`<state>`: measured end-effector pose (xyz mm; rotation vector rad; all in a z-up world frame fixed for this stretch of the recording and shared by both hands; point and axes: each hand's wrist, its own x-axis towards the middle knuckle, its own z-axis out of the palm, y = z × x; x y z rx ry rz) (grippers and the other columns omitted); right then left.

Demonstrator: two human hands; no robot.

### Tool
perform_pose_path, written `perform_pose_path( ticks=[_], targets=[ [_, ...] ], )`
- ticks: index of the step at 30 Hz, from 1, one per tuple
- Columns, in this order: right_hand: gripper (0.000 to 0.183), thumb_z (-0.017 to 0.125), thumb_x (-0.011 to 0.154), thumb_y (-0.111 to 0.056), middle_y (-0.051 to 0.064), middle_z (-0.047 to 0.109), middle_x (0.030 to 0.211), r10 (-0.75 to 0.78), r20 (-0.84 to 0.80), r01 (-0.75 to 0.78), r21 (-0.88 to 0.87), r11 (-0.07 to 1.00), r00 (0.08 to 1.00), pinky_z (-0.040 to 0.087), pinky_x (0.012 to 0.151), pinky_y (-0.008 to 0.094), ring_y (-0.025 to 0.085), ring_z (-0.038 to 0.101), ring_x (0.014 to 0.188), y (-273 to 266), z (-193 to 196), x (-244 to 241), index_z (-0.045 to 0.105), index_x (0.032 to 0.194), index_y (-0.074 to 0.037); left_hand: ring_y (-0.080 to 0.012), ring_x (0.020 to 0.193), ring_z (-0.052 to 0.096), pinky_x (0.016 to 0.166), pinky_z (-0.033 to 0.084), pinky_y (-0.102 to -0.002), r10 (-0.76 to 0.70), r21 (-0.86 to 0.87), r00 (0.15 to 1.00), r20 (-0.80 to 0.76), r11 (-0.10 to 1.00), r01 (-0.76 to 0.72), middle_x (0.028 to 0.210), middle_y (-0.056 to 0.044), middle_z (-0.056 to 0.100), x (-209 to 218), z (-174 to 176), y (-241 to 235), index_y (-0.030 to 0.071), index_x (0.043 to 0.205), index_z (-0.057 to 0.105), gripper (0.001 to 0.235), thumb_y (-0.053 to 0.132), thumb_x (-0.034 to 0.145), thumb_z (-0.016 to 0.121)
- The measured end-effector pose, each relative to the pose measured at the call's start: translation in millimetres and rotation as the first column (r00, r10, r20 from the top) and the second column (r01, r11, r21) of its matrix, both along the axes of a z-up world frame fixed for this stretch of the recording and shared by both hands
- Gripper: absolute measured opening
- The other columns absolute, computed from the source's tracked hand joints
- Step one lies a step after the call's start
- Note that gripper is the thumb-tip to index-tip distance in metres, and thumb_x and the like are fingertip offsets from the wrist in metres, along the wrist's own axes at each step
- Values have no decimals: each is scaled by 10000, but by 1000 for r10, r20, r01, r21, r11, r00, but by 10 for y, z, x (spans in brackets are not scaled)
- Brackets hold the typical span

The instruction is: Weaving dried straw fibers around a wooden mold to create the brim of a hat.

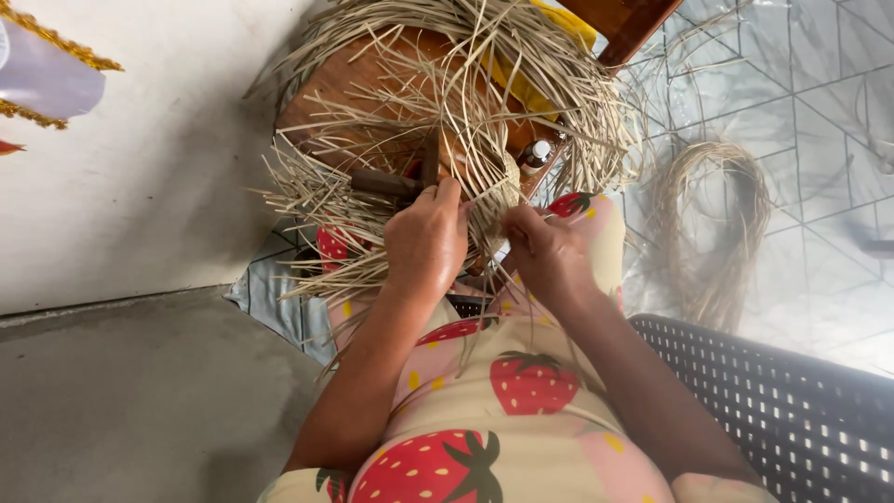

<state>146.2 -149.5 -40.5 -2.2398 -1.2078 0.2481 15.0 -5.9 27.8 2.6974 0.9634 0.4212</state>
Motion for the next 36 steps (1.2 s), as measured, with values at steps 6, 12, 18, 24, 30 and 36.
perform_pose_path(
  ticks=[6,12,18,24,30,36],
  targets=[
    [131,786,836,-176,12,608,843,196,332,-229,65,971,923,539,786,399,284,642,890,-109,267,53,766,896,-292,-297,536,677,493,564,-407,20,-84,978,208,996,-2,676,-44,596,-38,-164,65,201,810,501,373,350,921,825],
    [378,611,1014,-349,83,664,562,-45,-612,-161,-276,948,789,562,668,413,251,694,614,-60,222,49,646,732,-100,-296,560,680,521,577,-406,48,-60,966,255,998,-34,655,-24,587,-12,-258,53,229,801,489,390,363,882,845],
    [497,524,1112,-226,62,472,433,29,-867,72,74,995,497,353,460,245,143,422,440,112,850,-120,638,660,-54,-290,559,679,518,576,-402,38,-73,958,283,997,-18,636,-29,586,-30,-224,52,217,788,500,380,334,881,850],
    [515,451,1110,-401,165,655,609,-161,-954,213,-107,971,252,487,427,257,217,660,493,193,508,-5,675,1015,53,-283,545,672,509,569,-388,36,-65,953,300,998,-17,631,-21,576,-37,-223,54,226,789,490,395,320,860,868],
    [253,683,994,-203,103,682,531,-36,-780,8,-40,999,625,482,489,247,171,649,473,253,720,29,765,828,-31,-291,532,667,490,562,-387,24,-63,952,306,998,-5,621,-23,572,-29,-182,52,218,783,490,396,295,866,869],
    [108,754,907,-216,59,738,741,14,-561,-63,-68,996,828,551,642,300,178,700,667,228,833,98,773,904,-110,-255,513,653,475,556,-357,12,-59,959,284,998,5,615,-6,550,-38,-178,61,222,796,489,396,284,885,870]
  ],
)
